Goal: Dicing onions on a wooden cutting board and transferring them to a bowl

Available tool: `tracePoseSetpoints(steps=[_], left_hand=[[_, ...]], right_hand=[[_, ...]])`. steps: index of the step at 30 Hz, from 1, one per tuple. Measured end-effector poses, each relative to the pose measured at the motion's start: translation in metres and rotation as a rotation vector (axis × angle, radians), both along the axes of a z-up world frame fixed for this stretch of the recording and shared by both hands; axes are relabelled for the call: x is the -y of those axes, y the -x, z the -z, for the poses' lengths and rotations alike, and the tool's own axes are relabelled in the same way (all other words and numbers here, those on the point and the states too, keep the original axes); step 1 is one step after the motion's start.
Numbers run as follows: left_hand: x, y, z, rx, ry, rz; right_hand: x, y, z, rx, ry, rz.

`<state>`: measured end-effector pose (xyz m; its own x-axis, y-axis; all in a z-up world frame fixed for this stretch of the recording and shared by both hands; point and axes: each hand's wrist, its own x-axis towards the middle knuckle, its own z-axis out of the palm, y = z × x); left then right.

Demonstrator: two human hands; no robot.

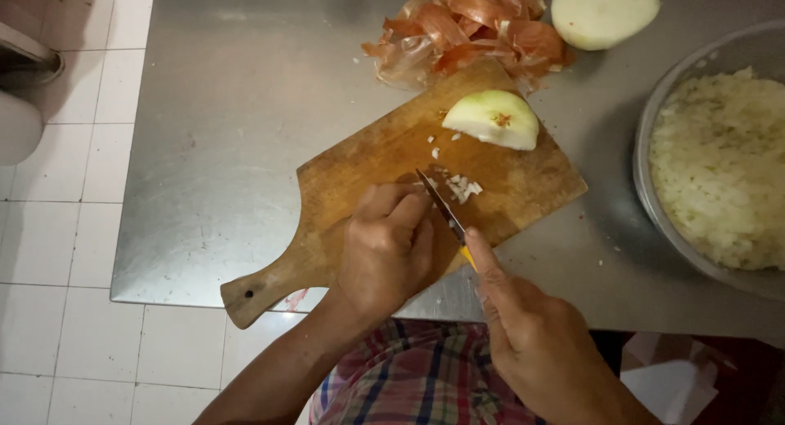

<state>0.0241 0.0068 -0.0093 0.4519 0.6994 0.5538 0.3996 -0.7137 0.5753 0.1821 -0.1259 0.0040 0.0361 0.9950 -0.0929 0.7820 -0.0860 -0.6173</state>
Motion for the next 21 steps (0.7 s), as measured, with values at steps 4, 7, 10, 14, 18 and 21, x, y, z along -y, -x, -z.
tracePoseSetpoints(steps=[4, 7, 10, 14, 18, 21], left_hand=[[0.001, -0.001, -0.002, 0.005, -0.029, -0.029], [0.002, -0.003, 0.001, -0.022, -0.115, -0.067], [0.002, 0.001, 0.001, -0.01, -0.093, -0.043], [0.001, 0.006, 0.002, -0.037, -0.002, -0.03], [0.0, 0.011, -0.002, -0.048, 0.032, 0.025], [0.0, 0.011, -0.003, -0.023, 0.075, 0.044]], right_hand=[[0.001, 0.003, 0.003, 0.203, 0.07, -0.049], [-0.012, 0.009, 0.007, 0.276, 0.175, -0.102], [-0.04, 0.014, -0.006, 0.243, 0.295, -0.137], [-0.043, -0.003, -0.004, -0.027, 0.191, -0.012], [-0.022, -0.002, -0.004, -0.07, 0.011, -0.019], [-0.013, -0.001, -0.005, -0.078, -0.047, -0.033]])
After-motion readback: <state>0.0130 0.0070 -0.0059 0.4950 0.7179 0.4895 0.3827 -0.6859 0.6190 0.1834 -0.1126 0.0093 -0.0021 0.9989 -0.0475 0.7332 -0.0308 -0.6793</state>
